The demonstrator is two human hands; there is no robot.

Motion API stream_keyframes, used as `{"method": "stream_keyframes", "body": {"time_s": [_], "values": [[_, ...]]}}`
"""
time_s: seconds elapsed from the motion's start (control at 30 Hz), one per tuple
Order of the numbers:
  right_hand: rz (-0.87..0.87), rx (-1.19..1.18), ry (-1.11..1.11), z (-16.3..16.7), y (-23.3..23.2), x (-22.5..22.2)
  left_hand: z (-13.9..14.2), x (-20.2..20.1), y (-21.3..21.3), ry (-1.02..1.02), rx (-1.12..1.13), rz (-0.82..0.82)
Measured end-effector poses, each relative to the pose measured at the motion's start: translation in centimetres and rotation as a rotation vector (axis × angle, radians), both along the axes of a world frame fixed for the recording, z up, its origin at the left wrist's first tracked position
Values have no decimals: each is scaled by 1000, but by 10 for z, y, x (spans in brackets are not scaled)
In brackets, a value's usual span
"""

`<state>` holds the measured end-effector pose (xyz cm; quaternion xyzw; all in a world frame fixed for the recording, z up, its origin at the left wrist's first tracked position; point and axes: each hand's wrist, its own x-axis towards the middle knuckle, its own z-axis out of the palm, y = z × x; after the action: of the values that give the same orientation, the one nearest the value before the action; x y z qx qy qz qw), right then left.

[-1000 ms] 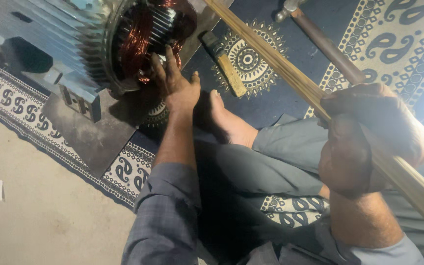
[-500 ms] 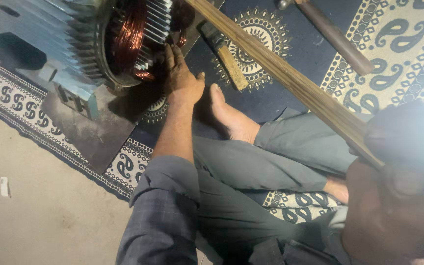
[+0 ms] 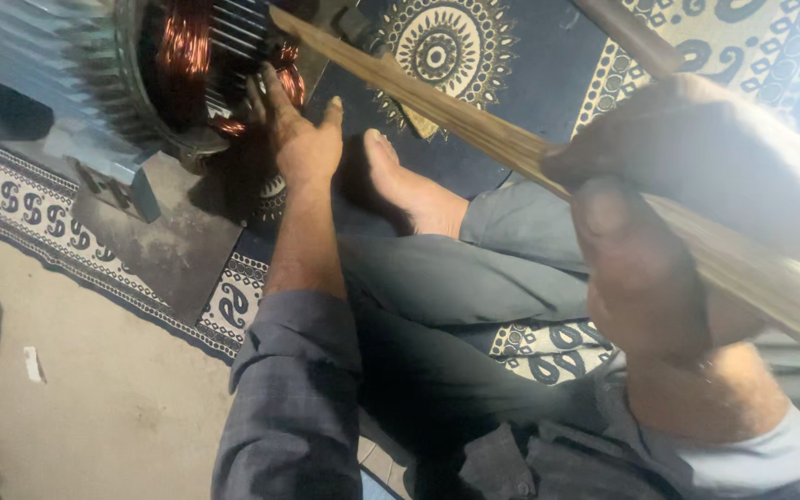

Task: The person sits on the floor and works on an electric motor stator, using a long wooden stick to press and pack copper coil windings into the stator slots, guiding the coils by hand between pushes. A hammer lies nearby on the mat.

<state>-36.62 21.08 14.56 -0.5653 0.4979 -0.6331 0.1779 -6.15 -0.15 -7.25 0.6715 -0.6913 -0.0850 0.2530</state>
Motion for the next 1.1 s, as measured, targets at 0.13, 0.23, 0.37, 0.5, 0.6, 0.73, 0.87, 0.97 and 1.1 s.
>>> {"method": "stream_keyframes", "body": {"time_s": [0.13,0.23,0.37,0.5,0.6,0.73,0.87,0.97,1.1], "values": [[66,36,106,0,-18,-3,1,-6,9,147,30,47],[96,41,98,-1,-24,1,4,-16,18,191,47,62],[60,20,98,2,-24,8,9,-28,24,161,304,123],[-1,-27,112,9,-20,8,15,-32,25,201,394,81],[-15,1,-2,12,-15,12,16,-35,24,179,397,-17],[-52,20,60,12,-17,25,13,-41,24,155,548,-81],[-47,29,55,14,-19,33,15,-44,22,87,609,-102],[-35,25,37,14,-15,44,21,-45,20,97,633,-114],[-32,19,34,12,-12,50,29,-47,19,85,659,-114]]}}
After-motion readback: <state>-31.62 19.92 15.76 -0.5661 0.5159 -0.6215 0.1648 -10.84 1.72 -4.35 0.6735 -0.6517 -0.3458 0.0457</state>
